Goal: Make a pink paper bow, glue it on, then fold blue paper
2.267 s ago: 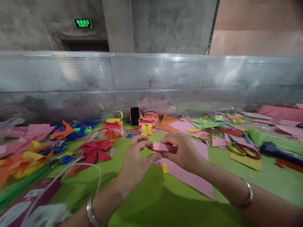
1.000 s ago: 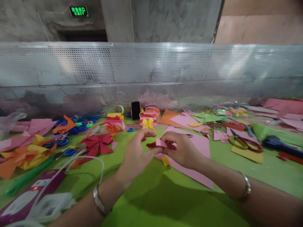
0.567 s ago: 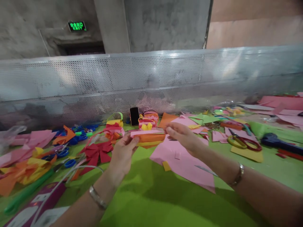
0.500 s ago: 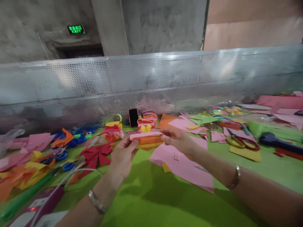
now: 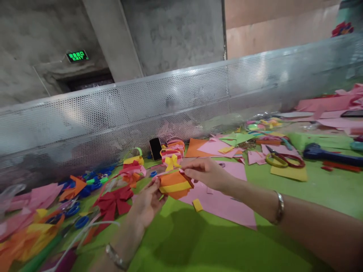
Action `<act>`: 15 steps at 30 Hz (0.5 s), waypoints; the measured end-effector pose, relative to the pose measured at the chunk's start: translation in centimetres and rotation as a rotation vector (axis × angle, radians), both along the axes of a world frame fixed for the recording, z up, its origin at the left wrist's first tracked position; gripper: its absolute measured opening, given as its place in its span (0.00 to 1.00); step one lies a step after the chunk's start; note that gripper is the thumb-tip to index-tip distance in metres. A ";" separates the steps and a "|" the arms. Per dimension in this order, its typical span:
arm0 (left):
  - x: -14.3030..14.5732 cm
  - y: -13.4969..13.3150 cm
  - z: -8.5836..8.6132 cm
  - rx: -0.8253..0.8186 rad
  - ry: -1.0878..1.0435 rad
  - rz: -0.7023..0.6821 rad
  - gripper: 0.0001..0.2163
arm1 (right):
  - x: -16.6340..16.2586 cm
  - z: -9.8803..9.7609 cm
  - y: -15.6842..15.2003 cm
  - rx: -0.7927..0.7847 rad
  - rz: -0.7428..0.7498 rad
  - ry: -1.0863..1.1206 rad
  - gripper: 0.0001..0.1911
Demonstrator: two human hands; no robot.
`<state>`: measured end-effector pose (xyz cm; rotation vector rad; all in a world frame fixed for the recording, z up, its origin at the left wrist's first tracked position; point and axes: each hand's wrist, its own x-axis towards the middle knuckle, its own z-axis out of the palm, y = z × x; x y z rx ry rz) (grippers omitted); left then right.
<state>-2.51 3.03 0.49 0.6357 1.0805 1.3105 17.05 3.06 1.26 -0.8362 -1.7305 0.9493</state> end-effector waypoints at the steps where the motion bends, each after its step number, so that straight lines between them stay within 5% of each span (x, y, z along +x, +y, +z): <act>1: 0.0 0.0 0.0 -0.003 0.009 -0.007 0.05 | 0.0 0.1 0.0 0.005 0.019 -0.020 0.10; 4: 0.1 -0.1 0.1 -0.009 0.034 -0.039 0.04 | 0.2 0.0 0.0 0.009 -0.023 -0.120 0.13; 9: 0.2 -0.1 0.2 0.034 0.115 -0.085 0.06 | 0.5 -0.2 0.2 0.277 -0.175 -0.491 0.18; 15: 0.4 -0.6 0.4 0.006 0.162 -0.125 0.04 | 0.3 -0.8 0.0 0.371 -0.179 -0.530 0.16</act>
